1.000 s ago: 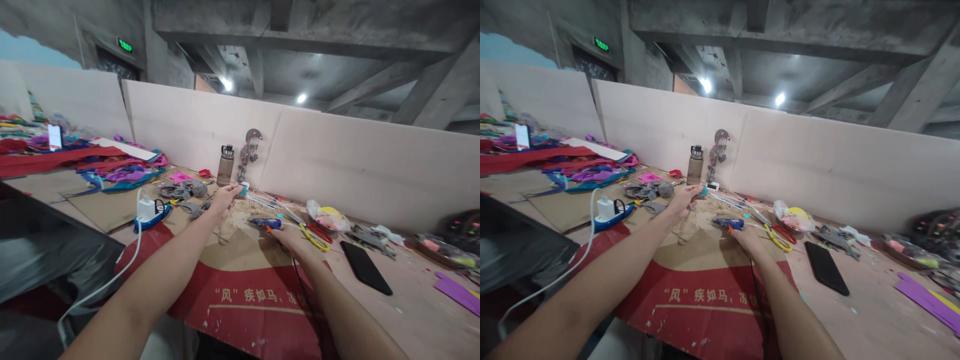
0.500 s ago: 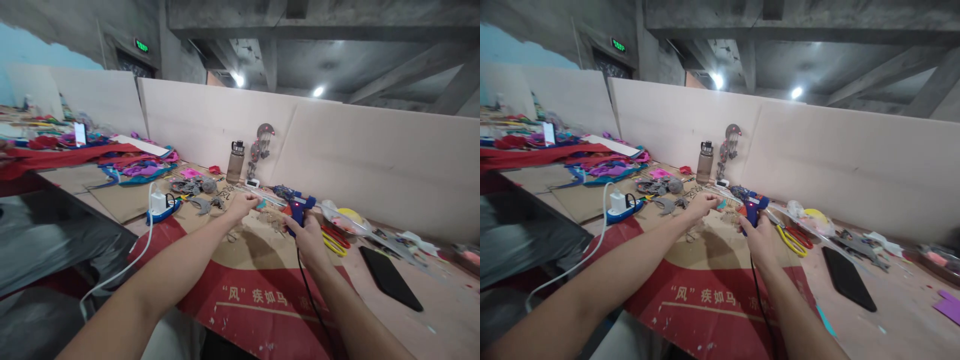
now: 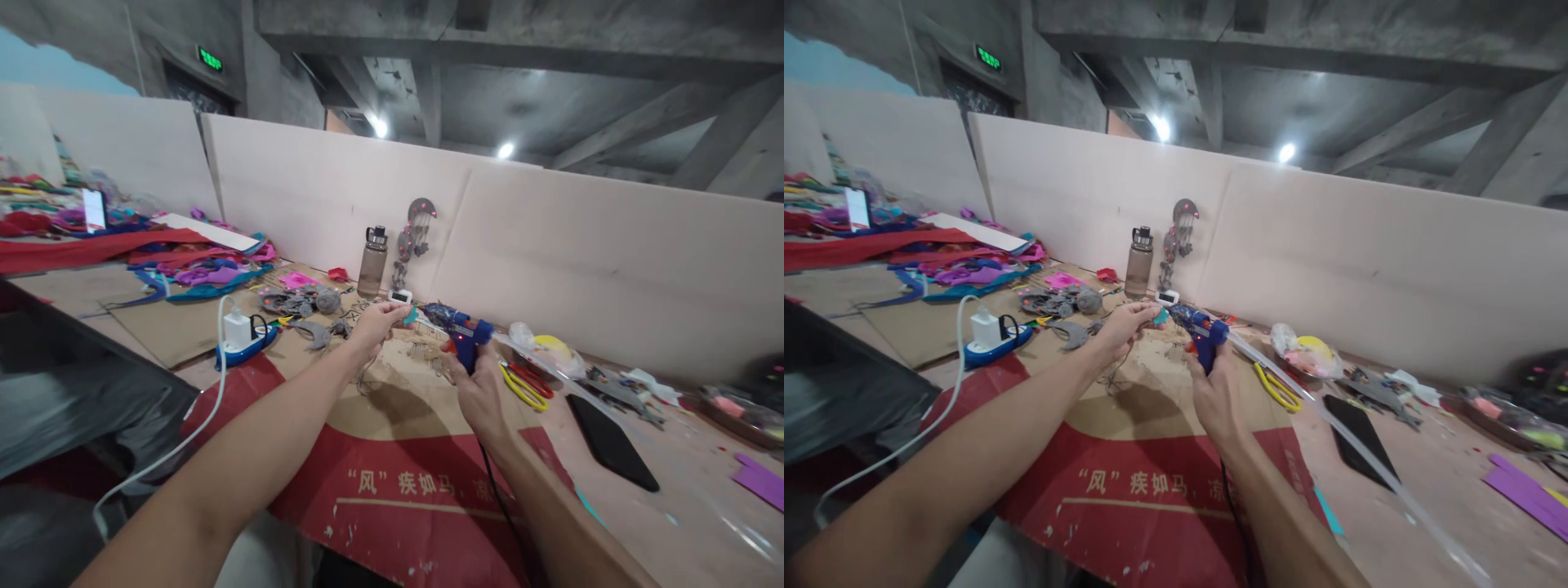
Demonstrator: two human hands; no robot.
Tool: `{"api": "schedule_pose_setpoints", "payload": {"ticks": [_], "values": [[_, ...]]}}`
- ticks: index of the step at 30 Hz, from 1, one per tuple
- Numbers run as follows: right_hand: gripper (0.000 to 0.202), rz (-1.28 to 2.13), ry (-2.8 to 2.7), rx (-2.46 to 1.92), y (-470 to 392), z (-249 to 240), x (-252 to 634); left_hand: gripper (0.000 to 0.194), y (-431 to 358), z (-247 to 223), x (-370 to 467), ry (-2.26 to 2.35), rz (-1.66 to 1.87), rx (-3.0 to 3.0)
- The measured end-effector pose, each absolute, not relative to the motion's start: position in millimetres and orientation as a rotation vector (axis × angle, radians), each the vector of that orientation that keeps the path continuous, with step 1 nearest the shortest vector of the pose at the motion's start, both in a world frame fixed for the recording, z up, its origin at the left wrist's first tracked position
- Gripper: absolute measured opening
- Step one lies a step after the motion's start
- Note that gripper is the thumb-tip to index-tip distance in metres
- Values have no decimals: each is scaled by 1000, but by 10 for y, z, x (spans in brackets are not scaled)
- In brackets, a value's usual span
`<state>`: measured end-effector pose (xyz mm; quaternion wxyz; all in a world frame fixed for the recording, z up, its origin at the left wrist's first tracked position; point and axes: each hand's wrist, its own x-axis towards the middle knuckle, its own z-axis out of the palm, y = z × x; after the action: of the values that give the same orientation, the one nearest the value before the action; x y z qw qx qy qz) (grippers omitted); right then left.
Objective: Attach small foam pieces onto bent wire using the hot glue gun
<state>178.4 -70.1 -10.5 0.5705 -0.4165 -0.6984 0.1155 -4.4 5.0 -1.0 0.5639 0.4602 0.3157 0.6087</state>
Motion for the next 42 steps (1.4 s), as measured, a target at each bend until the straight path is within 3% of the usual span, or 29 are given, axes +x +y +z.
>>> {"api": "schedule_pose_setpoints", "payload": {"ticks": [13,42], "values": [[21,204,-1694,-1135,-752,-67,1761,17,-28,53,-13,668,1462,1105],[30,115,-1733,-1171,-816,-42,1719,16,-20,25,6,644,1450,1121]]}}
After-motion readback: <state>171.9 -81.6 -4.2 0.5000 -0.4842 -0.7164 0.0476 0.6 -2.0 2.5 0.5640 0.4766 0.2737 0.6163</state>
